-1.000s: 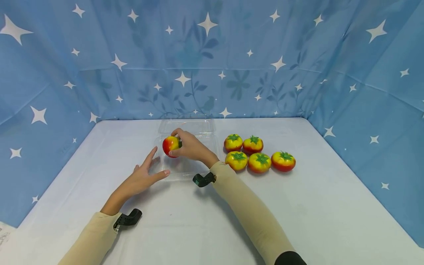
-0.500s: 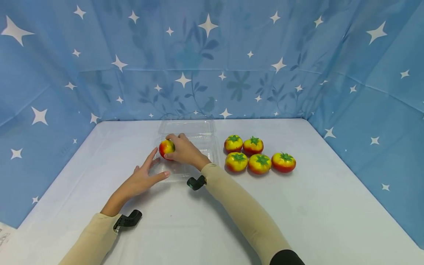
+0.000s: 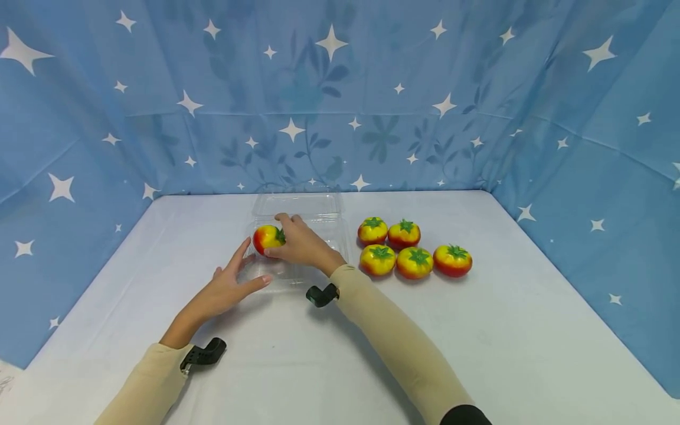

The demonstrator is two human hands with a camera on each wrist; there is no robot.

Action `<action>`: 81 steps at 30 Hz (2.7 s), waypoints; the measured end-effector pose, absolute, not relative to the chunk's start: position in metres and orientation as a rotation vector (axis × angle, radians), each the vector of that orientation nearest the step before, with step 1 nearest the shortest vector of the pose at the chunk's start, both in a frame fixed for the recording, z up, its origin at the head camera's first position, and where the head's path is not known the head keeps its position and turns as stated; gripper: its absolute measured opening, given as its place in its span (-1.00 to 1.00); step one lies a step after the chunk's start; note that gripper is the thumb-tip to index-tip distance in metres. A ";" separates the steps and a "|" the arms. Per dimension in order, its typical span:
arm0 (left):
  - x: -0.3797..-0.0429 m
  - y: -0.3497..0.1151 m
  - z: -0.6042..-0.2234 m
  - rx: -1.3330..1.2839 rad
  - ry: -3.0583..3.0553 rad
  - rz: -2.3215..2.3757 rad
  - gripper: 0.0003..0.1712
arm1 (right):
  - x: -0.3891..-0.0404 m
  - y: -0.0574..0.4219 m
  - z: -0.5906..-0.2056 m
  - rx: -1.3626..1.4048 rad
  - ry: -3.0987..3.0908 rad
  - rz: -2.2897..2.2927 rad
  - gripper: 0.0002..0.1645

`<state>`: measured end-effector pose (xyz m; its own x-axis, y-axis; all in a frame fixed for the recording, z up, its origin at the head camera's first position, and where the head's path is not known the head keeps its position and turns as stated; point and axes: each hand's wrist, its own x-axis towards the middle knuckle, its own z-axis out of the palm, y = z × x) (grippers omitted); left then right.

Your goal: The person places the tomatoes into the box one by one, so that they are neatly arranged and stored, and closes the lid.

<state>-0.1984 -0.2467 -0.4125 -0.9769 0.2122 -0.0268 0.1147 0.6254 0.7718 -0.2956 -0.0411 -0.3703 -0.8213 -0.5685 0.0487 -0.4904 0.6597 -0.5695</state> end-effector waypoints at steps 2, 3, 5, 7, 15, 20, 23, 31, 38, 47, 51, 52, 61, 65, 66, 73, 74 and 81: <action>-0.199 -0.246 -0.412 0.273 2.724 1.285 0.29 | -0.296 -0.032 -0.368 -0.867 2.734 -0.899 0.01; -0.199 -0.245 -0.412 0.271 2.722 1.284 0.29 | -0.295 -0.027 -0.366 -0.871 2.732 -0.913 0.01; -0.199 -0.245 -0.412 0.271 2.720 1.282 0.30 | -0.295 -0.016 -0.362 -0.888 2.722 -0.951 -0.01; -0.199 -0.245 -0.411 0.266 2.717 1.279 0.30 | -0.294 -0.007 -0.357 -0.922 2.711 -0.992 -0.03; -0.195 -0.247 -0.411 0.249 2.711 1.283 0.30 | -0.287 0.029 -0.344 -0.953 2.708 -1.037 0.00; -0.195 -0.246 -0.411 0.286 2.705 1.309 0.28 | -0.279 0.070 -0.337 -0.941 2.749 -1.029 0.02; -0.195 -0.245 -0.409 0.299 2.707 1.305 0.28 | -0.274 0.097 -0.332 -0.953 2.775 -1.010 0.03; -0.196 -0.245 -0.408 0.303 2.731 1.275 0.27 | -0.260 0.161 -0.321 -0.831 2.822 -0.968 0.12; -0.197 -0.246 -0.408 0.306 2.717 1.281 0.28 | -0.260 0.209 -0.318 -0.722 2.864 -0.848 0.18; -0.198 -0.250 -0.407 0.317 2.713 1.282 0.27 | -0.267 0.241 -0.317 -0.613 2.781 -0.797 0.15; -0.198 -0.253 -0.407 0.317 2.718 1.277 0.28 | -0.269 0.252 -0.318 -0.549 2.721 -0.761 0.11; -0.198 -0.254 -0.406 0.317 2.718 1.279 0.27 | -0.269 0.255 -0.318 -0.531 2.706 -0.753 0.09; -0.202 -0.252 -0.404 0.321 2.707 1.292 0.26 | -0.278 0.271 -0.323 -0.412 2.608 -0.660 0.00; -0.202 -0.250 -0.404 0.320 2.704 1.292 0.26 | -0.281 0.275 -0.328 -0.361 2.598 -0.634 -0.02; -0.202 -0.249 -0.404 0.320 2.706 1.291 0.26 | -0.281 0.276 -0.330 -0.349 2.600 -0.630 -0.03; -0.200 -0.249 -0.407 0.324 2.696 1.298 0.27 | -0.284 0.282 -0.341 -0.339 2.594 -0.609 -0.11; -0.200 -0.249 -0.408 0.324 2.697 1.297 0.27 | -0.284 0.282 -0.341 -0.342 2.598 -0.610 -0.11; -0.204 -0.248 -0.409 0.322 2.715 1.270 0.27 | -0.280 0.286 -0.335 -0.385 2.694 -0.656 -0.12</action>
